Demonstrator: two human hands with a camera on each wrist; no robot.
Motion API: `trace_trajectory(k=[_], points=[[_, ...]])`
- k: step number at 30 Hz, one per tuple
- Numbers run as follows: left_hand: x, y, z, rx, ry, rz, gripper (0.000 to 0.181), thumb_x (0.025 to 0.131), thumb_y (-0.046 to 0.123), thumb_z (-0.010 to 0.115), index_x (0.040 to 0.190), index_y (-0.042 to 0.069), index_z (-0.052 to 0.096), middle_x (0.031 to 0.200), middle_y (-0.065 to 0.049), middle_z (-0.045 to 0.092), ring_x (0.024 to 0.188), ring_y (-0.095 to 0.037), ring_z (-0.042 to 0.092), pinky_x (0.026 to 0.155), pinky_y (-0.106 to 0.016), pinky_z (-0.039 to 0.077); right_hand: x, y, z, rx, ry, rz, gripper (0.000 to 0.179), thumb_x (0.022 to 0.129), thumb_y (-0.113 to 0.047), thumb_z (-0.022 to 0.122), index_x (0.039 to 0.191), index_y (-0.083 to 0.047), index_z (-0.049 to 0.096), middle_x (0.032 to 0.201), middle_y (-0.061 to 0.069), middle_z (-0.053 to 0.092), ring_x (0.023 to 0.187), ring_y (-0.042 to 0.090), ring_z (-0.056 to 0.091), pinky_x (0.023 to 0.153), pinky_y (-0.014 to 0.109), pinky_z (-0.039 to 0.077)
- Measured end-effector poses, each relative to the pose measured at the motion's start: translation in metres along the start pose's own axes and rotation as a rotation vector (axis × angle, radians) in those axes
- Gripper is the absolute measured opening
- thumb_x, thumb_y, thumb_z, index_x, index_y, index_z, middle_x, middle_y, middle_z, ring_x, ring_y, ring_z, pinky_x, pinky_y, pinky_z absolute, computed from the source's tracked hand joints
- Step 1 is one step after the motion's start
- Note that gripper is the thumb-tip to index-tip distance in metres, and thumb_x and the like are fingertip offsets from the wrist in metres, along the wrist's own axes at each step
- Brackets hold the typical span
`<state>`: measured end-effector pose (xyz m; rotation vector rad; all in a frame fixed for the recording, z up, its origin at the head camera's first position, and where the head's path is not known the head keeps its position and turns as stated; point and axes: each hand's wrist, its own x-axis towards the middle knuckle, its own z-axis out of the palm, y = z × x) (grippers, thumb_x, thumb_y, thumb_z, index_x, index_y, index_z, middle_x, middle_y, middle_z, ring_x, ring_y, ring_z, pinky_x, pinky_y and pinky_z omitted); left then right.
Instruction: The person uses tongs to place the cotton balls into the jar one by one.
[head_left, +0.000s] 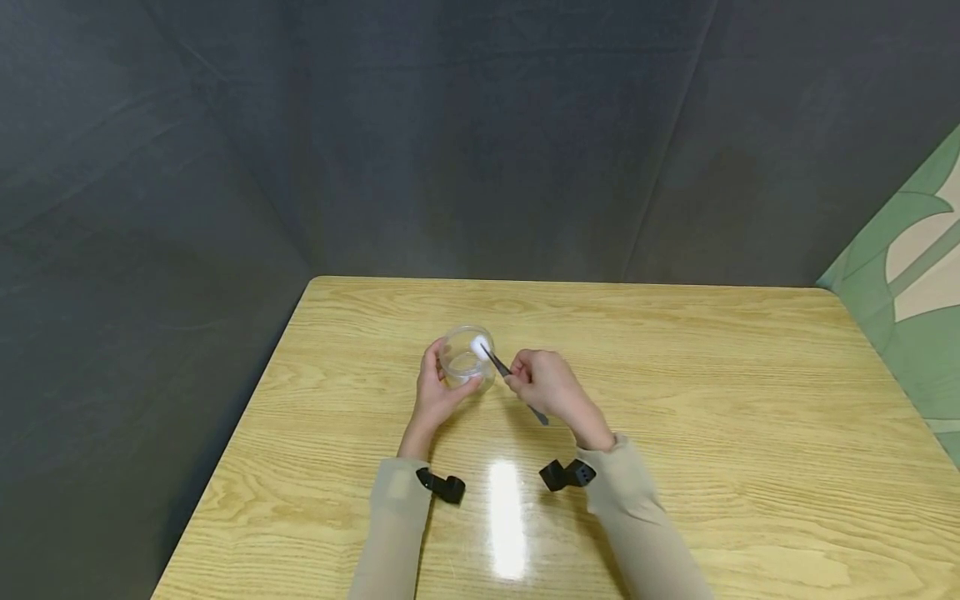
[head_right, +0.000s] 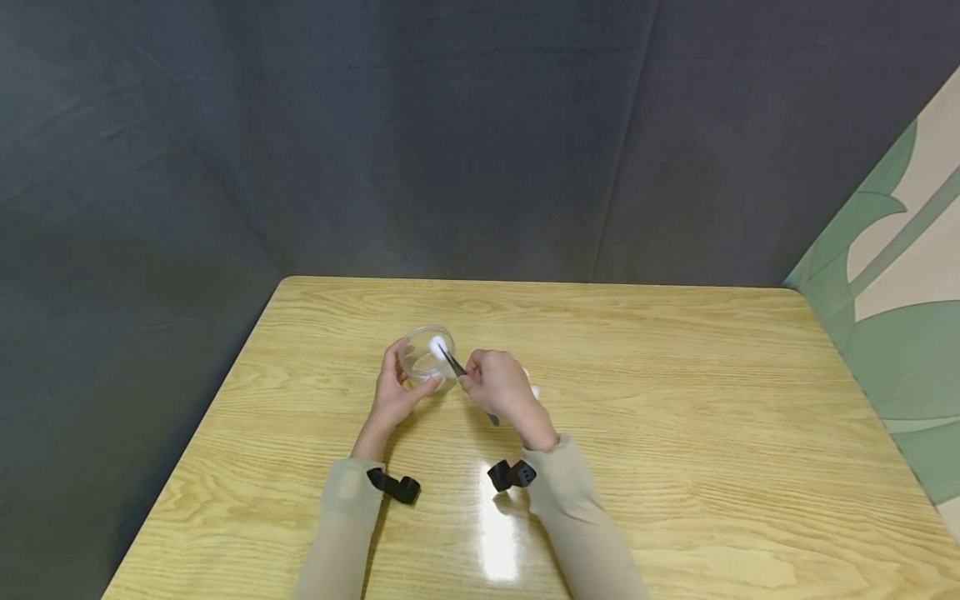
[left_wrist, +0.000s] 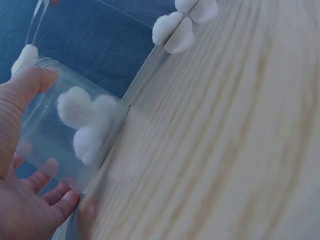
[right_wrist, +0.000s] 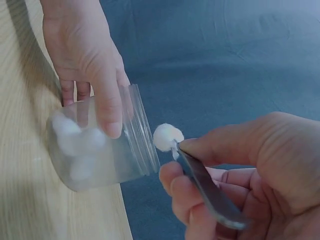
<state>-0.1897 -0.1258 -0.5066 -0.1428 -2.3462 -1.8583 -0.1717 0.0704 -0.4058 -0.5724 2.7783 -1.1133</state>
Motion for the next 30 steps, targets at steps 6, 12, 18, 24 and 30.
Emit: trace_trajectory(k=[6,12,18,24,30], points=[[0.000,0.001,0.000,-0.030,-0.004,0.001,0.080,0.075,0.002,0.075,0.140,-0.003,0.029,0.136,-0.030,0.034,0.123,-0.046,0.034,0.098,-0.058,0.032,0.002,0.001,0.003,0.003,-0.004,0.009,0.013,0.085,-0.008,0.065,0.074,-0.003,0.059,0.059,0.000,0.052,0.049,0.009,0.043,0.046,0.022,0.036],[0.001,0.000,0.001,0.000,0.004,-0.012,0.081,0.074,0.006,0.077,0.140,0.003,0.030,0.136,-0.023,0.037,0.122,-0.038,0.038,0.098,-0.050,0.035,0.002,0.003,0.004,-0.014,0.001,0.020,0.015,0.084,-0.010,0.067,0.073,-0.004,0.059,0.060,0.000,0.053,0.048,0.009,0.044,0.046,0.023,0.037],[-0.002,0.005,0.001,-0.021,0.012,0.001,0.080,0.074,0.008,0.078,0.139,0.004,0.032,0.135,-0.020,0.039,0.122,-0.035,0.039,0.098,-0.049,0.035,0.000,0.005,0.003,-0.002,-0.002,0.038,0.014,0.085,-0.010,0.066,0.075,-0.004,0.059,0.060,0.000,0.053,0.049,0.010,0.045,0.047,0.023,0.038],[-0.005,0.019,-0.002,-0.051,-0.009,-0.006,0.079,0.075,0.005,0.076,0.140,0.000,0.031,0.137,-0.026,0.036,0.123,-0.040,0.037,0.099,-0.053,0.033,-0.005,0.008,-0.001,-0.004,0.003,0.055,0.013,0.086,-0.010,0.065,0.077,-0.003,0.058,0.061,0.001,0.053,0.050,0.010,0.045,0.047,0.024,0.038],[-0.001,-0.001,0.000,-0.030,0.008,-0.004,0.081,0.073,0.008,0.079,0.140,0.006,0.032,0.136,-0.019,0.039,0.122,-0.032,0.039,0.098,-0.049,0.035,-0.009,0.013,-0.007,-0.025,0.018,0.060,0.013,0.086,-0.011,0.064,0.078,-0.003,0.058,0.062,0.001,0.053,0.051,0.010,0.044,0.048,0.023,0.037]])
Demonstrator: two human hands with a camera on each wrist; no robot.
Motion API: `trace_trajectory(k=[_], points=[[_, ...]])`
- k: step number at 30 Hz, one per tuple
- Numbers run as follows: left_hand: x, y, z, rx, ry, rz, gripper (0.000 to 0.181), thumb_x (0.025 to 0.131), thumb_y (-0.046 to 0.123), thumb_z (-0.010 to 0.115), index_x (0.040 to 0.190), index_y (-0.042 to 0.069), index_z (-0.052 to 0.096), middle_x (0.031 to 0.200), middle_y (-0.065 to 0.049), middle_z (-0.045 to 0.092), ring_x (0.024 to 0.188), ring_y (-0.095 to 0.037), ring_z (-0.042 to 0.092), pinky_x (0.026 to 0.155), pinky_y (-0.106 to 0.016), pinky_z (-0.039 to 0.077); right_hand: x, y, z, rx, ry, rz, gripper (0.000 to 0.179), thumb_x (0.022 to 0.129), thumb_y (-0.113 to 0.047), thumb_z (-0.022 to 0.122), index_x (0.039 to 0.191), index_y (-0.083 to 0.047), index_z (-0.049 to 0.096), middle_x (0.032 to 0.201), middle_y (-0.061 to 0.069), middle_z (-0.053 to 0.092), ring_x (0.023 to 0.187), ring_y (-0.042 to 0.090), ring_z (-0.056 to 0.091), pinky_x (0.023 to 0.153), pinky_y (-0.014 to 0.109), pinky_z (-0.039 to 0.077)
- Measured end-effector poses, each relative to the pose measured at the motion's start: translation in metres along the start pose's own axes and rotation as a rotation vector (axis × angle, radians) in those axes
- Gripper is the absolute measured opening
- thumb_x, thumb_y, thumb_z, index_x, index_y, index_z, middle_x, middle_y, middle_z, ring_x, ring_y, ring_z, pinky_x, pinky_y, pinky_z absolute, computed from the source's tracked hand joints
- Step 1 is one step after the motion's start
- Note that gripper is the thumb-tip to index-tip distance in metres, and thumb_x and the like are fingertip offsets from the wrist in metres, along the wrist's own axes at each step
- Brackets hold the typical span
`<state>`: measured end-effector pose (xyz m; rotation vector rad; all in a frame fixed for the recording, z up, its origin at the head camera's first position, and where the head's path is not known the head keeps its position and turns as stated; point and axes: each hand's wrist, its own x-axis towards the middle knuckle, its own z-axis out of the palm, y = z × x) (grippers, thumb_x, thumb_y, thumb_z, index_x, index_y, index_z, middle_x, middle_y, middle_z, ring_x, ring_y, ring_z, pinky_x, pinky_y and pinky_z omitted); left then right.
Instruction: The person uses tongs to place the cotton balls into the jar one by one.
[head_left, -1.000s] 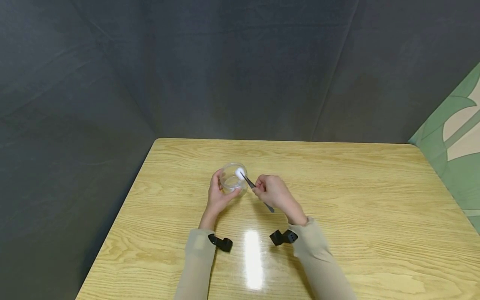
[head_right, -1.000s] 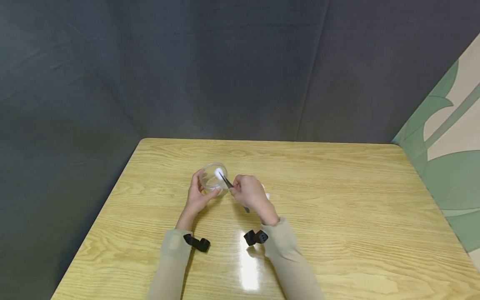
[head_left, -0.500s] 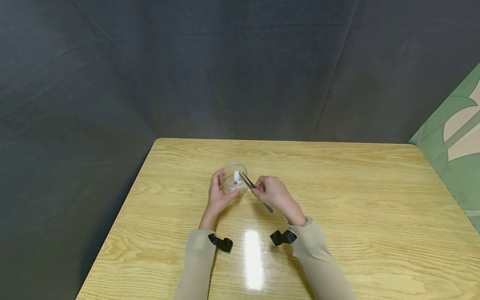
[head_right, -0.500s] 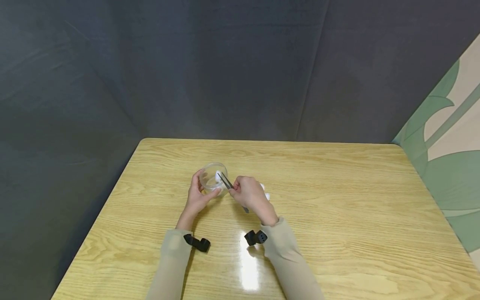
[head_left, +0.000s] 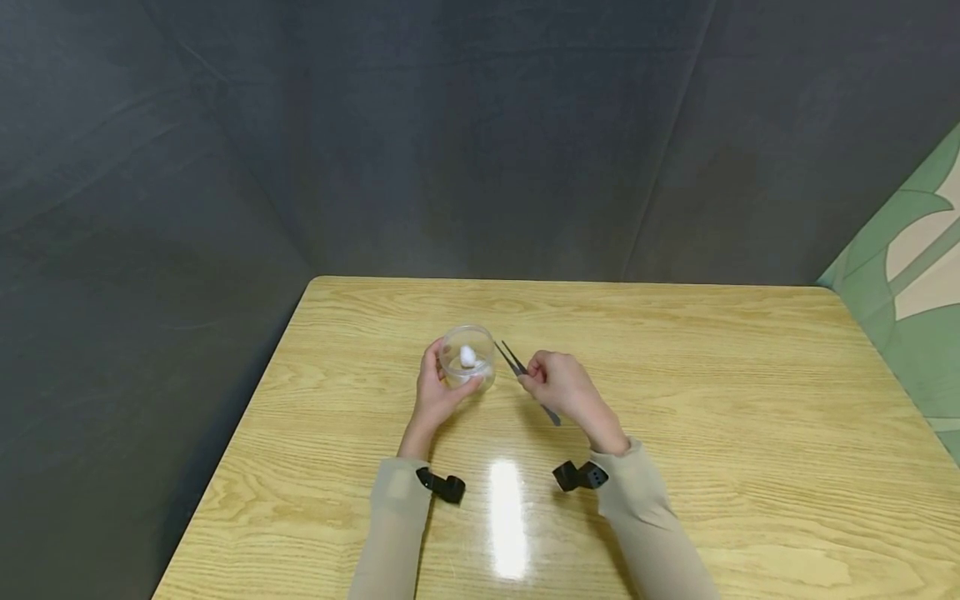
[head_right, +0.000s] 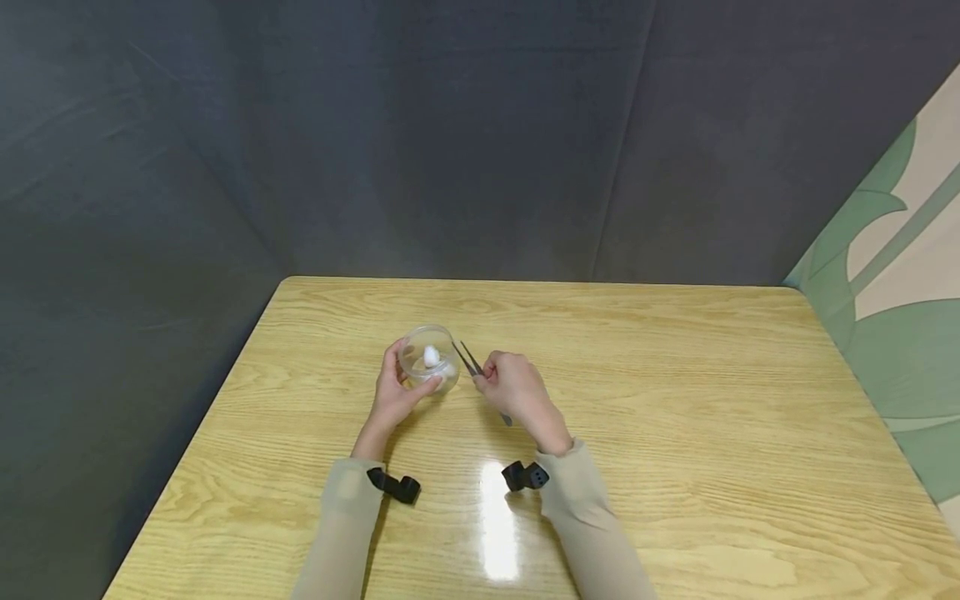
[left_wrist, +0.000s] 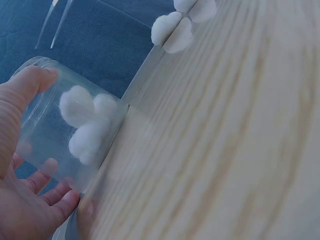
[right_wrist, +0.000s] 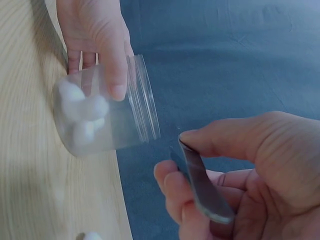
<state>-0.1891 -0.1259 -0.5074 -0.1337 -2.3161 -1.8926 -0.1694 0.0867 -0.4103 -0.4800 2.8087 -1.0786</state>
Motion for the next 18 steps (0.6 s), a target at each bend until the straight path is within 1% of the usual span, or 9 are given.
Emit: trace_trajectory(k=[3,6,7,10,11,13,15,18], points=[[0.000,0.000,0.000,-0.006,0.002,-0.001,0.081,0.073,0.008,0.078,0.140,0.006,0.033,0.136,-0.018,0.039,0.122,-0.032,0.039,0.098,-0.048,0.035,-0.002,0.004,-0.002,0.011,0.002,0.003,0.013,0.086,-0.011,0.064,0.078,-0.003,0.058,0.062,0.002,0.053,0.051,0.011,0.045,0.049,0.024,0.038],[0.000,0.000,0.000,-0.013,-0.002,-0.008,0.081,0.073,0.007,0.079,0.140,0.006,0.032,0.137,-0.018,0.038,0.123,-0.031,0.038,0.099,-0.048,0.034,-0.005,0.007,-0.006,0.027,0.007,-0.008,0.013,0.086,-0.010,0.063,0.077,-0.003,0.058,0.061,0.002,0.052,0.050,0.012,0.045,0.049,0.025,0.039],[0.001,0.000,0.000,-0.012,-0.003,-0.011,0.082,0.073,0.007,0.079,0.140,0.006,0.032,0.137,-0.018,0.038,0.124,-0.032,0.038,0.099,-0.048,0.034,-0.006,0.008,-0.007,0.027,0.018,-0.023,0.013,0.086,-0.010,0.064,0.076,-0.004,0.057,0.060,0.001,0.051,0.049,0.011,0.044,0.048,0.025,0.038],[0.001,0.002,0.000,-0.014,-0.010,-0.010,0.082,0.073,0.006,0.078,0.141,0.005,0.031,0.138,-0.020,0.037,0.124,-0.035,0.037,0.100,-0.050,0.033,-0.009,0.010,-0.011,0.038,0.021,-0.032,0.014,0.086,-0.009,0.063,0.075,-0.003,0.056,0.060,0.001,0.052,0.049,0.011,0.044,0.047,0.024,0.038],[0.000,0.003,0.000,-0.017,-0.013,-0.008,0.082,0.073,0.005,0.078,0.141,0.004,0.031,0.138,-0.022,0.036,0.124,-0.037,0.037,0.100,-0.051,0.032,-0.010,0.012,-0.012,0.040,0.018,-0.023,0.013,0.086,-0.009,0.063,0.076,-0.003,0.057,0.061,0.001,0.052,0.050,0.011,0.044,0.047,0.024,0.038],[-0.002,0.012,-0.001,-0.027,-0.022,-0.001,0.081,0.074,0.003,0.077,0.140,0.000,0.030,0.137,-0.025,0.035,0.124,-0.040,0.036,0.099,-0.053,0.032,-0.011,0.015,-0.012,0.042,0.013,-0.009,0.013,0.086,-0.008,0.062,0.076,-0.002,0.057,0.062,0.002,0.052,0.050,0.011,0.044,0.047,0.024,0.038],[-0.005,0.021,-0.002,-0.034,-0.032,0.002,0.080,0.075,0.001,0.076,0.140,-0.002,0.029,0.137,-0.028,0.034,0.124,-0.043,0.035,0.099,-0.054,0.032,-0.011,0.020,-0.013,0.042,-0.002,0.024,0.012,0.086,-0.008,0.062,0.078,-0.001,0.057,0.063,0.003,0.053,0.051,0.012,0.044,0.048,0.024,0.038],[-0.008,0.034,-0.004,-0.029,-0.039,0.006,0.078,0.075,0.000,0.074,0.139,-0.006,0.029,0.136,-0.030,0.034,0.122,-0.045,0.035,0.098,-0.054,0.033,-0.013,0.024,-0.014,0.030,-0.006,0.048,0.012,0.087,-0.009,0.062,0.079,-0.001,0.057,0.063,0.003,0.052,0.051,0.012,0.044,0.047,0.024,0.037]])
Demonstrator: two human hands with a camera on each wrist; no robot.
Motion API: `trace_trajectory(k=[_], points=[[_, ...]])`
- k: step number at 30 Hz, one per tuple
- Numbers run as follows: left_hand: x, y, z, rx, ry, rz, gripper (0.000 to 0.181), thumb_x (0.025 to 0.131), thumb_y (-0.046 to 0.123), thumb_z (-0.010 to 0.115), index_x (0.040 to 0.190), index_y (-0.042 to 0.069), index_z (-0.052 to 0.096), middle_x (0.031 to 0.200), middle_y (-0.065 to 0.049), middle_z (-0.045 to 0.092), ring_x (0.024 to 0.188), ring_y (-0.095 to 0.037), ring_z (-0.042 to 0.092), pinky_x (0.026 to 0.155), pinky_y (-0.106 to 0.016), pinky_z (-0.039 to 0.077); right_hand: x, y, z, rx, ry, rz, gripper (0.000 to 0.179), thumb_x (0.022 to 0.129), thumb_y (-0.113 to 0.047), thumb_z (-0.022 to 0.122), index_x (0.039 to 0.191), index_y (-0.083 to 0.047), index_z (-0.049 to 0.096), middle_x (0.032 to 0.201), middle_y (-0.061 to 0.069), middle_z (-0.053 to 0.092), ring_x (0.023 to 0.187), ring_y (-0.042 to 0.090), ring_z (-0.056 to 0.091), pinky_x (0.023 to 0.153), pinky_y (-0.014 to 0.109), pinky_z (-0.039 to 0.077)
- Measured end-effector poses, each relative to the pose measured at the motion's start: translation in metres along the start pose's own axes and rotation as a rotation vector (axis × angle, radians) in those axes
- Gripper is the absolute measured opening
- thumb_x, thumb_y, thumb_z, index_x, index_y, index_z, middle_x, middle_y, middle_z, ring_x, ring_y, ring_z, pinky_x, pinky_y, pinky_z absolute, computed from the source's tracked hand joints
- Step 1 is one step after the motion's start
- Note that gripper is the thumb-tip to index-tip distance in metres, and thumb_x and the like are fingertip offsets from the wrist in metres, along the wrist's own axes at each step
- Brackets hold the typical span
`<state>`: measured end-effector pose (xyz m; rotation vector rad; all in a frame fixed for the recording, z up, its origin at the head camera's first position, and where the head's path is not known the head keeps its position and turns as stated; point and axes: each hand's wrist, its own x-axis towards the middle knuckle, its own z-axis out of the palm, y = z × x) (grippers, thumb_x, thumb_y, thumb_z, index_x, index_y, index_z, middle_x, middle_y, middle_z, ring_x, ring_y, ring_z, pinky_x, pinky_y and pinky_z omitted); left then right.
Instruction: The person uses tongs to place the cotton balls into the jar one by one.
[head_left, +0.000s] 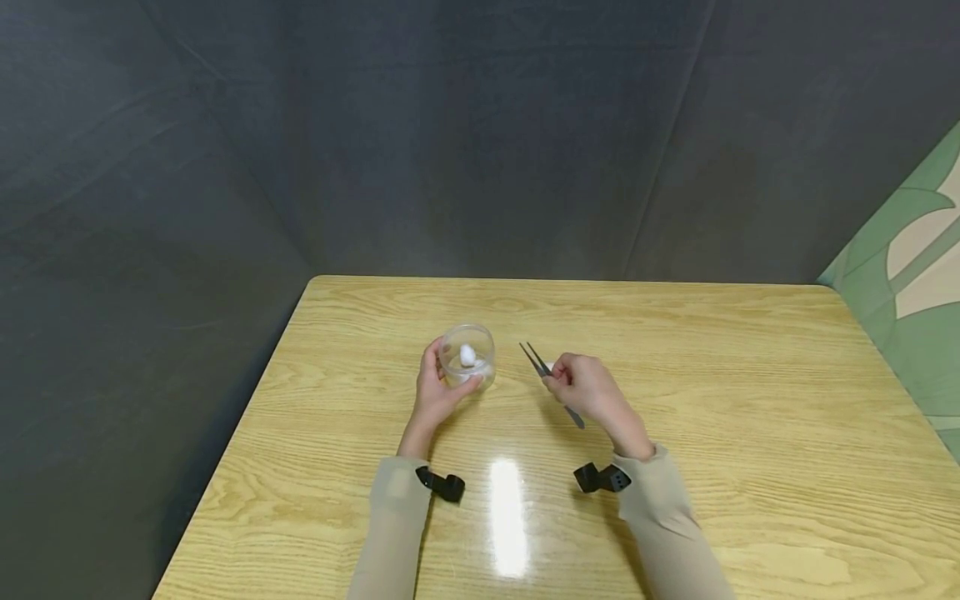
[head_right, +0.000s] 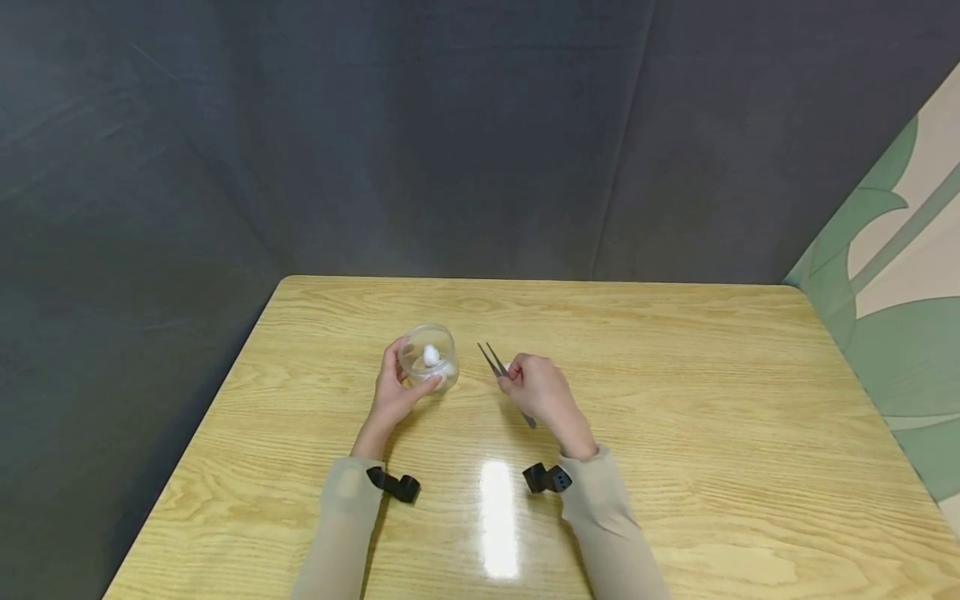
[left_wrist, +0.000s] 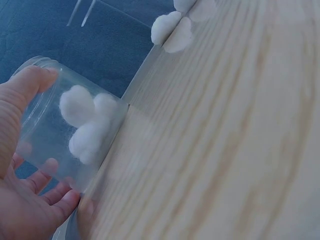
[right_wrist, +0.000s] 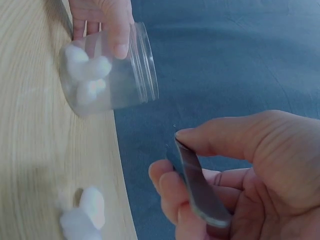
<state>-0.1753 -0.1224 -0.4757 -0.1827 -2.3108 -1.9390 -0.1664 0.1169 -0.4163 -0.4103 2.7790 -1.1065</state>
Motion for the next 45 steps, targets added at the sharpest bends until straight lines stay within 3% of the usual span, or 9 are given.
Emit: trace_trajectory(k=[7,15,28,45], points=[[-0.001,0.004,0.000,0.008,0.003,-0.002,0.078,0.075,0.001,0.074,0.139,-0.006,0.029,0.137,-0.031,0.033,0.123,-0.046,0.034,0.099,-0.054,0.032,-0.004,0.011,-0.006,-0.007,-0.008,0.041,0.014,0.089,-0.011,0.061,0.080,-0.001,0.058,0.062,0.003,0.054,0.052,0.012,0.047,0.047,0.025,0.038],[0.000,0.003,0.000,0.012,-0.006,-0.004,0.079,0.076,0.001,0.075,0.139,-0.006,0.028,0.136,-0.031,0.034,0.122,-0.046,0.035,0.099,-0.054,0.032,-0.008,0.026,-0.011,-0.045,0.009,0.029,0.014,0.089,-0.011,0.060,0.079,-0.001,0.057,0.059,0.002,0.049,0.049,0.012,0.040,0.046,0.026,0.034],[-0.001,0.002,0.000,0.014,-0.006,-0.003,0.078,0.075,0.001,0.075,0.139,-0.006,0.029,0.136,-0.031,0.034,0.122,-0.046,0.035,0.099,-0.054,0.032,-0.011,0.047,-0.010,-0.080,-0.001,0.051,0.019,0.088,-0.012,0.061,0.071,-0.003,0.057,0.056,0.001,0.049,0.047,0.011,0.040,0.046,0.026,0.034],[0.000,0.002,0.001,0.015,-0.002,-0.010,0.079,0.076,0.002,0.075,0.139,-0.005,0.029,0.137,-0.030,0.034,0.124,-0.045,0.034,0.099,-0.054,0.032,-0.010,0.054,-0.005,-0.107,-0.064,0.115,0.020,0.087,-0.013,0.063,0.071,-0.003,0.059,0.058,0.001,0.053,0.048,0.011,0.043,0.046,0.025,0.037]])
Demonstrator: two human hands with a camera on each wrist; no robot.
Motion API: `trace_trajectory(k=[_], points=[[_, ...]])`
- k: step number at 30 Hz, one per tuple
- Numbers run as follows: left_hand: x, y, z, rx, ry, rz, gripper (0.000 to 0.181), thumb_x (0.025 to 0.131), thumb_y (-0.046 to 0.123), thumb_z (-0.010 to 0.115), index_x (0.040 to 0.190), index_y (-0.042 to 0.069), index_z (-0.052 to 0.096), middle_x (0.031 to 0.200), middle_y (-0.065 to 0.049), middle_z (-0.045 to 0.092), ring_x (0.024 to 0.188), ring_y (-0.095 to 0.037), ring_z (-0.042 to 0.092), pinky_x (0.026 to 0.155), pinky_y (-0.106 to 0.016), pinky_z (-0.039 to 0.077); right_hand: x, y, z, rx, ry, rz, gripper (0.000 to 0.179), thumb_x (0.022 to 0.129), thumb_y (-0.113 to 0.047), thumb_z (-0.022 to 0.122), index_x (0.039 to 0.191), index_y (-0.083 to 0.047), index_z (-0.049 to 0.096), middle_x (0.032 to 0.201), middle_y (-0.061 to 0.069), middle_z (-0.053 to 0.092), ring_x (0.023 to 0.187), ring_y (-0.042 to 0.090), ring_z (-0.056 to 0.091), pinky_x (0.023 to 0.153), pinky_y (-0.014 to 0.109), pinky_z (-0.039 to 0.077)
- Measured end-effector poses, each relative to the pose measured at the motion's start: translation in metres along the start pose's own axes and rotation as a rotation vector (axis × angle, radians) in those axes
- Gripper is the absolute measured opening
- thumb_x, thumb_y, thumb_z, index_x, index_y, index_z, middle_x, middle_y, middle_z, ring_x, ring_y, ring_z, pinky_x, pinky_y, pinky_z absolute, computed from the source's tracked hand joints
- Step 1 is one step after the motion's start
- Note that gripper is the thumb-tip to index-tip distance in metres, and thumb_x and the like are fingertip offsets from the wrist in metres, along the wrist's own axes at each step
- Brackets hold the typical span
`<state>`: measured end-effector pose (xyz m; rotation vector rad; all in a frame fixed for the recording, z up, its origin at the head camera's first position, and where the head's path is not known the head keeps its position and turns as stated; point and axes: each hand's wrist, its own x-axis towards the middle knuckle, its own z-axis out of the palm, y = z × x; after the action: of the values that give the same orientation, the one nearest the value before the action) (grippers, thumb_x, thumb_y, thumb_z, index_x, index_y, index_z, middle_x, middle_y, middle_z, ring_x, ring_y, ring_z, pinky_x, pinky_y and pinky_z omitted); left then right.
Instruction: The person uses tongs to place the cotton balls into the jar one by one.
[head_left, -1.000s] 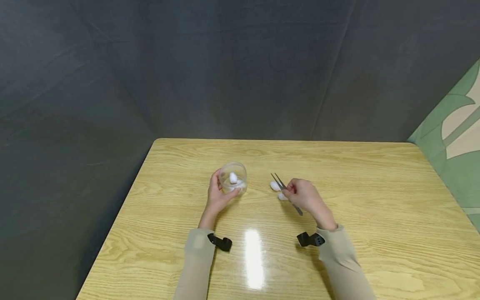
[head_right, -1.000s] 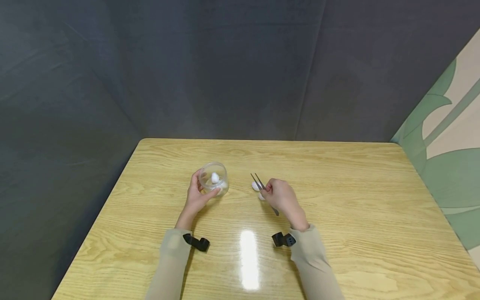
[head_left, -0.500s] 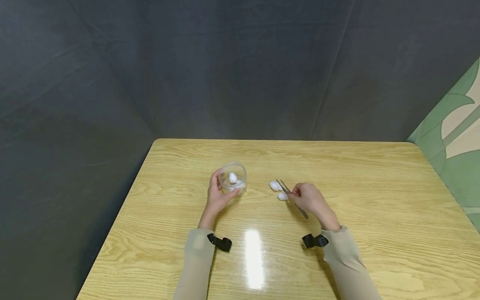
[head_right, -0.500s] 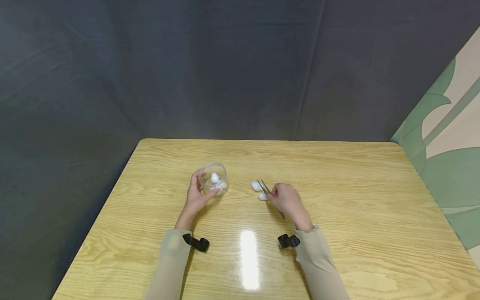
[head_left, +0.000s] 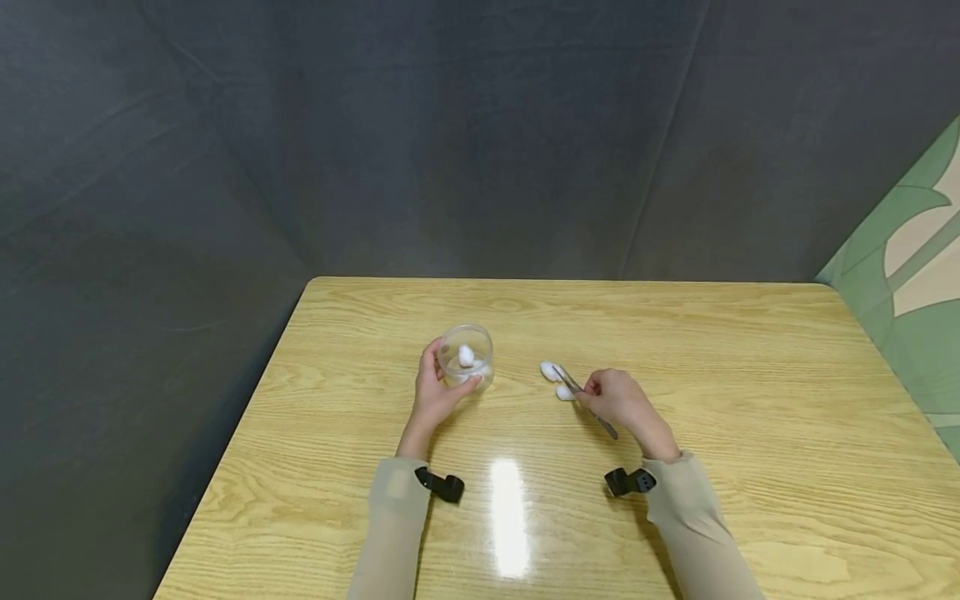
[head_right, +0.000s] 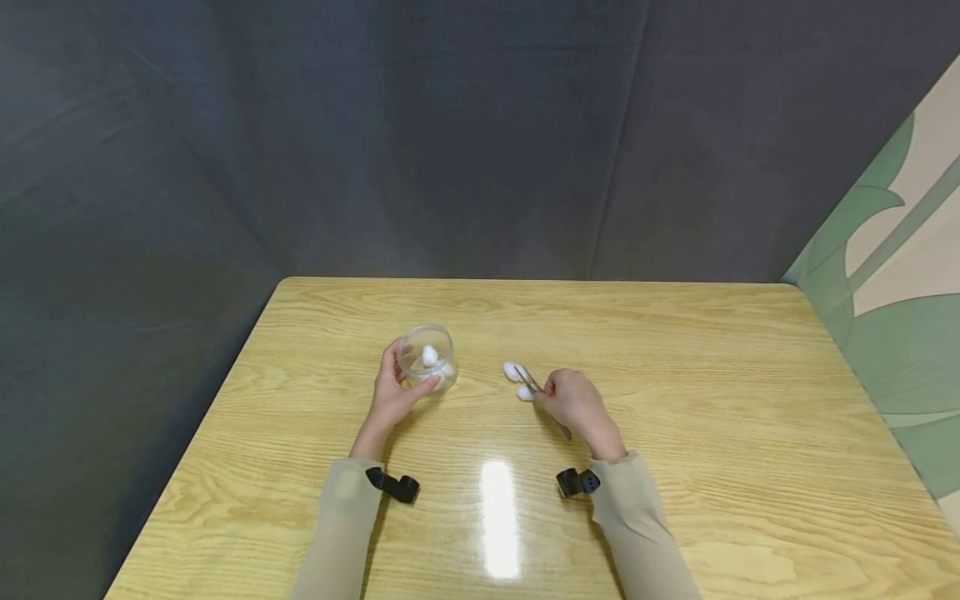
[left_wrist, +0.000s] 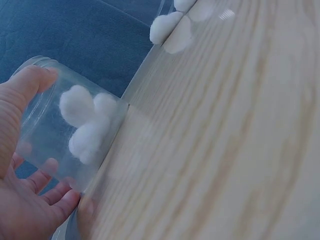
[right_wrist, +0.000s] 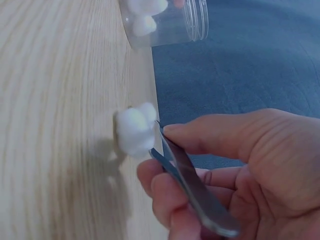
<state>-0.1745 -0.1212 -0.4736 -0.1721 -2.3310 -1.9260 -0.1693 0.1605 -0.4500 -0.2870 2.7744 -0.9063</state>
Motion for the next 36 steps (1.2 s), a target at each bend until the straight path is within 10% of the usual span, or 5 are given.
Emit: trace_trajectory(k=[36], points=[[0.0001,-0.0009,-0.0004,-0.026,-0.004,0.014,0.078,0.075,0.001,0.074,0.139,-0.007,0.029,0.136,-0.031,0.035,0.124,-0.045,0.035,0.100,-0.054,0.031,-0.0006,-0.0024,-0.0053,-0.009,0.080,-0.055,0.016,0.085,-0.009,0.064,0.071,-0.003,0.059,0.057,0.000,0.049,0.049,0.013,0.042,0.047,0.027,0.035]])
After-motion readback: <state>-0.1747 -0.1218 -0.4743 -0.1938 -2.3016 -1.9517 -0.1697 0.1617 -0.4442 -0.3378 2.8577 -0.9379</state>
